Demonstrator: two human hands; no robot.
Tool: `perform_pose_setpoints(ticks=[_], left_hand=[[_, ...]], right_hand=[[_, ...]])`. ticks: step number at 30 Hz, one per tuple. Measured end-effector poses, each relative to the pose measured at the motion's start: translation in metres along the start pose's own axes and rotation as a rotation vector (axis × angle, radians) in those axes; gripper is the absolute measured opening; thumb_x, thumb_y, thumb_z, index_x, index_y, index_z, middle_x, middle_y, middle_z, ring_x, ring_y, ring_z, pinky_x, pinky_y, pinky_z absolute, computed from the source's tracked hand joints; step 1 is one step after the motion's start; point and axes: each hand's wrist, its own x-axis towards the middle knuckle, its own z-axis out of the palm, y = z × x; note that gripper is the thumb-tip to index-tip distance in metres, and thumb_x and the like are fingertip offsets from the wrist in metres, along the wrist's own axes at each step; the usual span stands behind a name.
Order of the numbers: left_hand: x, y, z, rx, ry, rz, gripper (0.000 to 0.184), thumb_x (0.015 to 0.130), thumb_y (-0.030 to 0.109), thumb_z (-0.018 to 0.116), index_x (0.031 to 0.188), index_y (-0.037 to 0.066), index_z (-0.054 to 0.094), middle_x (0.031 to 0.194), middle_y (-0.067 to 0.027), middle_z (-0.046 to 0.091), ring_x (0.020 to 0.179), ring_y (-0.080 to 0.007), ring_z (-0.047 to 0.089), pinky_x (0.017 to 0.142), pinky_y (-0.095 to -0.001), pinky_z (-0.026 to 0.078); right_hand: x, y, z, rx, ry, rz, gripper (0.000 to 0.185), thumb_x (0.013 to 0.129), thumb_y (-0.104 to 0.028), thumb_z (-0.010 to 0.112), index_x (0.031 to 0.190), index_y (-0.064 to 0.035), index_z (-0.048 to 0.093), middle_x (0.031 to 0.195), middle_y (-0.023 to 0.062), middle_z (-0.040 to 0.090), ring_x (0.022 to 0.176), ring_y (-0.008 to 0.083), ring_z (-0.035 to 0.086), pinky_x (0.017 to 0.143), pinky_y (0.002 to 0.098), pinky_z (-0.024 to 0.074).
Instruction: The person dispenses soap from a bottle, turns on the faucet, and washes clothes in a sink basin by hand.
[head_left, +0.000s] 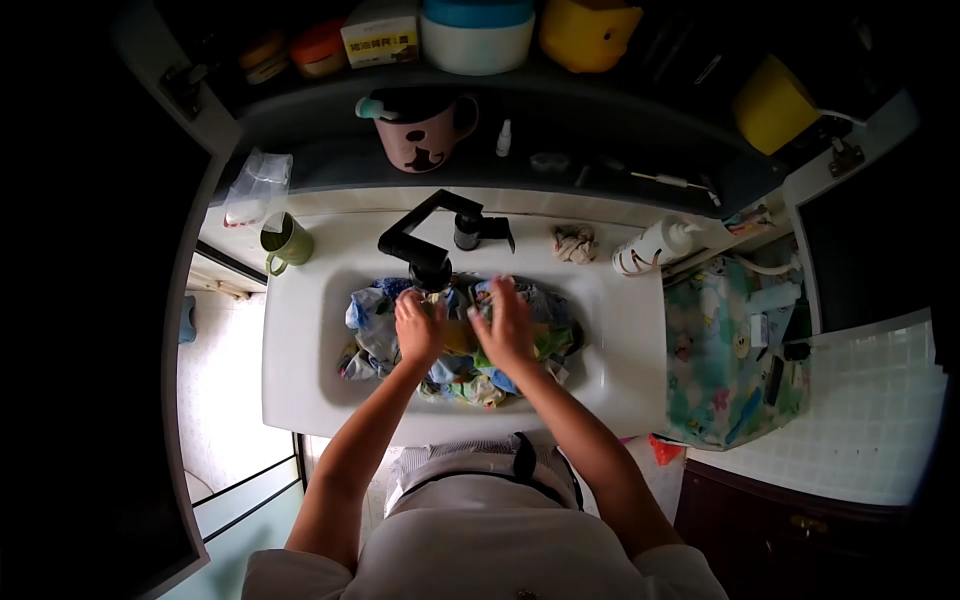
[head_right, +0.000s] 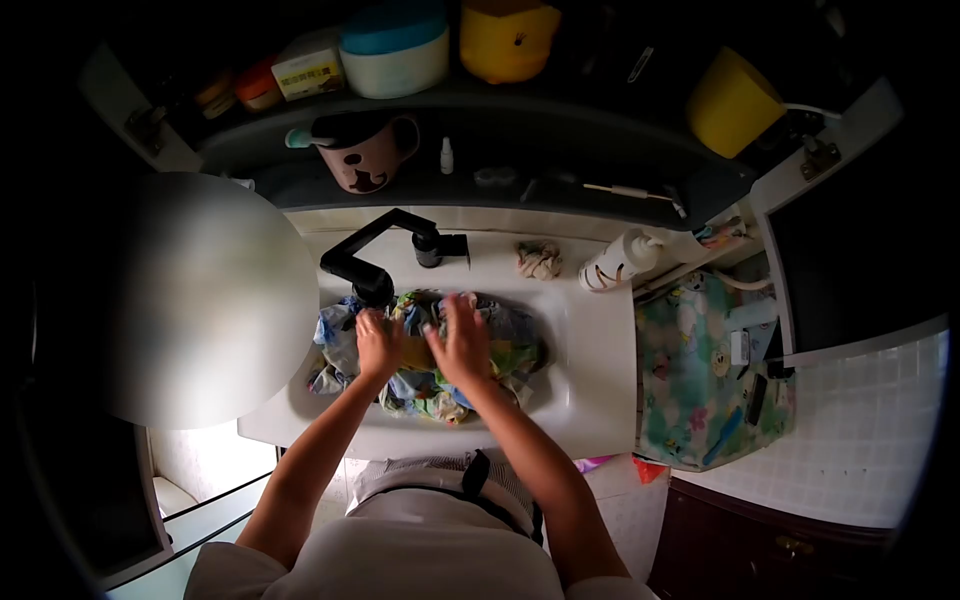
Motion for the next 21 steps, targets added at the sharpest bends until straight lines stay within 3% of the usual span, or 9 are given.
perform_pose_setpoints(ticks=[1,3,7,11,12,15,16,19,21], left_hand=[[-0.003,-0.008,0.015,0.031,0.014,0.028,0.047,0.084,0.028,0.061,0.12,0.002,0.045,0.127,-0.0218,0.046,0.121,-0.0391,0.041,0.099,-0.0434,0.034],[-0.017,-0.024,0.034,0.305,-0.212,0.14,0.07,0.086,0.036,0.051,0.144,0.007,0.024,0.148,-0.017,0.024,0.14,-0.0366,0.013,0.11,-0.0559,0.01],[-0.025,-0.024,0.041,0.391,-0.29,0.247,0.077,0.08,0.03,0.053,0.147,0.016,0.018,0.147,-0.0134,0.027,0.137,-0.0382,0.02,0.111,-0.0539,0.01],[-0.016,-0.03,0.069,0.539,-0.425,0.093,0.073,0.084,0.036,0.045,0.149,0.018,0.014,0.148,-0.0148,0.027,0.136,-0.037,0.022,0.111,-0.0523,0.008],[-0.013,-0.027,0.07,0.543,-0.426,0.084,0.074,0.081,0.029,0.05,0.146,0.01,0.022,0.154,-0.0165,0.002,0.136,-0.0347,0.023,0.109,-0.046,0.019],[-0.006,-0.024,0.072,0.535,-0.542,0.021,0.074,0.081,0.031,0.05,0.147,0.01,0.022,0.154,-0.0179,0.002,0.134,-0.0356,0.025,0.109,-0.0449,0.02],[-0.01,-0.031,0.077,0.538,-0.416,0.095,0.075,0.081,0.032,0.051,0.146,0.01,0.022,0.154,-0.0182,0.003,0.133,-0.0363,0.027,0.109,-0.0453,0.02],[-0.009,-0.033,0.068,0.492,-0.482,0.123,0.071,0.081,0.027,0.051,0.144,0.007,0.026,0.153,-0.0203,0.006,0.134,-0.0397,0.024,0.11,-0.0486,0.018],[-0.019,-0.042,0.064,0.477,-0.38,0.238,0.065,0.083,0.03,0.048,0.141,0.006,0.031,0.145,-0.0202,0.025,0.132,-0.041,0.026,0.111,-0.0501,0.014]], right_hand=[[-0.003,-0.007,0.005,-0.118,-0.099,-0.087,0.051,0.09,-0.032,0.052,0.132,-0.0056,0.041,0.137,0.0168,0.042,0.13,0.0322,0.036,0.106,0.0486,0.0268],[-0.02,0.008,0.032,-0.177,-0.217,-0.178,0.056,0.091,-0.034,0.051,0.138,-0.0063,0.037,0.148,0.012,0.029,0.14,0.0289,0.018,0.112,0.05,0.0112],[-0.037,0.038,0.054,-0.221,-0.334,-0.27,0.055,0.088,-0.031,0.05,0.132,0.0009,0.043,0.146,0.0168,0.03,0.14,0.0332,0.017,0.113,0.0496,0.0103],[-0.039,0.064,0.089,-0.37,-0.366,-0.337,0.049,0.086,-0.02,0.046,0.128,0.0039,0.045,0.143,0.0172,0.034,0.141,0.034,0.014,0.113,0.0505,0.0095],[-0.039,0.067,0.096,-0.334,-0.361,-0.314,0.048,0.086,-0.02,0.045,0.129,0.0035,0.045,0.143,0.0171,0.035,0.141,0.0338,0.015,0.113,0.0505,0.0097],[-0.041,0.072,0.106,-0.35,-0.515,-0.201,0.048,0.089,-0.023,0.042,0.131,-0.0002,0.044,0.144,0.0144,0.034,0.141,0.0314,0.015,0.114,0.0474,0.0091],[-0.042,0.068,0.104,-0.374,-0.598,-0.16,0.048,0.09,-0.025,0.041,0.133,-0.0019,0.043,0.145,0.0131,0.033,0.141,0.0302,0.014,0.114,0.0459,0.0088],[-0.039,0.063,0.096,-0.279,-0.546,-0.142,0.049,0.09,-0.028,0.044,0.132,-0.0029,0.044,0.144,0.0132,0.035,0.14,0.0295,0.018,0.114,0.0455,0.0094],[-0.042,0.055,0.086,-0.262,-0.478,-0.19,0.052,0.089,-0.028,0.049,0.133,-0.0015,0.043,0.144,0.0134,0.035,0.14,0.0297,0.019,0.114,0.046,0.0109]])
